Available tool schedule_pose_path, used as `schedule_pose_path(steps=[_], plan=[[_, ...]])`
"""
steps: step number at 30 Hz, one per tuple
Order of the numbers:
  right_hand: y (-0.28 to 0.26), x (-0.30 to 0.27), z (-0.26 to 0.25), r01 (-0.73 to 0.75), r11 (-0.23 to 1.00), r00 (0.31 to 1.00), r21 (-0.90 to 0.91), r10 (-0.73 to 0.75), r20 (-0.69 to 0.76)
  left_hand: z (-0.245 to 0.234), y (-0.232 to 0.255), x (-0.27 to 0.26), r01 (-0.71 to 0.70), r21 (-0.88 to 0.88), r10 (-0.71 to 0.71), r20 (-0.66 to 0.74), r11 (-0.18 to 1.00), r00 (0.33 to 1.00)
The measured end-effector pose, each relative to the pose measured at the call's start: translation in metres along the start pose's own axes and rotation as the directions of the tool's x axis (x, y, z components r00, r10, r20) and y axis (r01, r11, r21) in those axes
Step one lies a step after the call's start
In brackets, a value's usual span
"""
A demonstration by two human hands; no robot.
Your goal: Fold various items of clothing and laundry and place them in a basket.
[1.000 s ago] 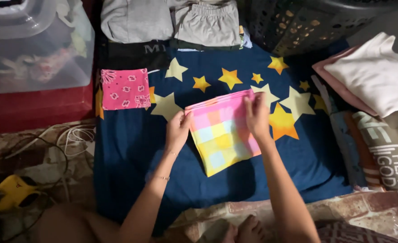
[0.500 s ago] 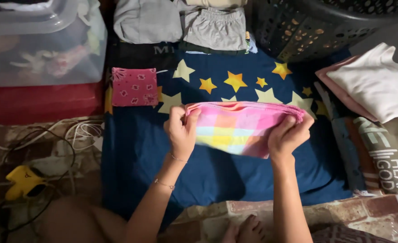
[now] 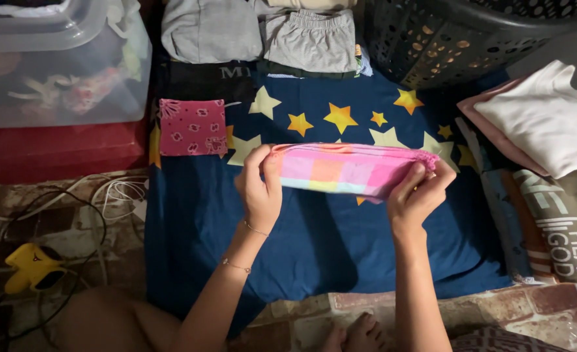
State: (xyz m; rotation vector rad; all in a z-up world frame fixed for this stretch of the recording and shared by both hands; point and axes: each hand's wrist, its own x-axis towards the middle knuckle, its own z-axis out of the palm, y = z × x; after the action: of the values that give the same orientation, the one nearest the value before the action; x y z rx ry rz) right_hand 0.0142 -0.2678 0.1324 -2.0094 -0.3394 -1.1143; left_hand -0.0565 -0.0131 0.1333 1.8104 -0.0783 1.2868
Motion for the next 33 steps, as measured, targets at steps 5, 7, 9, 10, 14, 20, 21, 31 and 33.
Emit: schedule_pose_path(steps=[5, 7, 9, 10, 14, 20, 21, 31, 33], plan=[[0.005, -0.011, 0.006, 0.091, 0.996, 0.994, 0.007, -0.09, -0.056, -0.009, -0.005, -0.003, -0.068, 0.008, 0.068, -0.029, 0.998, 0.997], [-0.007, -0.009, 0.002, 0.094, 0.995, 0.994, 0.035, -0.091, -0.066, -0.016, -0.002, -0.001, -0.085, 0.014, 0.086, -0.039, 0.996, 0.996], [-0.027, 0.0, -0.007, 0.071, 0.992, 0.995, 0.099, -0.064, -0.073, -0.024, 0.006, 0.005, -0.135, 0.026, 0.136, -0.053, 0.991, 0.989], [-0.041, 0.011, -0.014, 0.071, 0.993, 0.995, 0.098, -0.064, -0.075, -0.029, 0.021, 0.015, -0.136, 0.024, 0.137, -0.052, 0.99, 0.989], [-0.053, 0.04, -0.026, -0.281, 0.957, 0.902, 0.067, 0.24, 0.358, -0.04, 0.054, 0.052, 0.234, -0.013, -0.233, 0.061, 0.972, 0.971], [0.089, -0.035, 0.076, -0.287, 0.952, 0.726, -0.104, 0.287, 0.625, 0.032, -0.102, -0.015, 0.263, 0.38, -0.394, 0.324, 0.887, 0.86], [0.118, -0.054, 0.098, -0.236, 0.961, 0.767, -0.141, 0.274, 0.581, 0.05, -0.128, -0.032, 0.236, 0.48, -0.421, 0.325, 0.845, 0.847], [0.107, -0.015, 0.133, 0.116, 0.948, 0.836, -0.297, 0.069, 0.545, 0.09, -0.142, -0.004, 0.011, 0.686, -0.325, 0.33, 0.727, 0.886], [0.092, -0.009, 0.134, 0.13, 0.878, 0.895, -0.461, 0.096, 0.435, 0.099, -0.12, 0.001, 0.098, 0.605, -0.318, 0.268, 0.79, 0.909]])
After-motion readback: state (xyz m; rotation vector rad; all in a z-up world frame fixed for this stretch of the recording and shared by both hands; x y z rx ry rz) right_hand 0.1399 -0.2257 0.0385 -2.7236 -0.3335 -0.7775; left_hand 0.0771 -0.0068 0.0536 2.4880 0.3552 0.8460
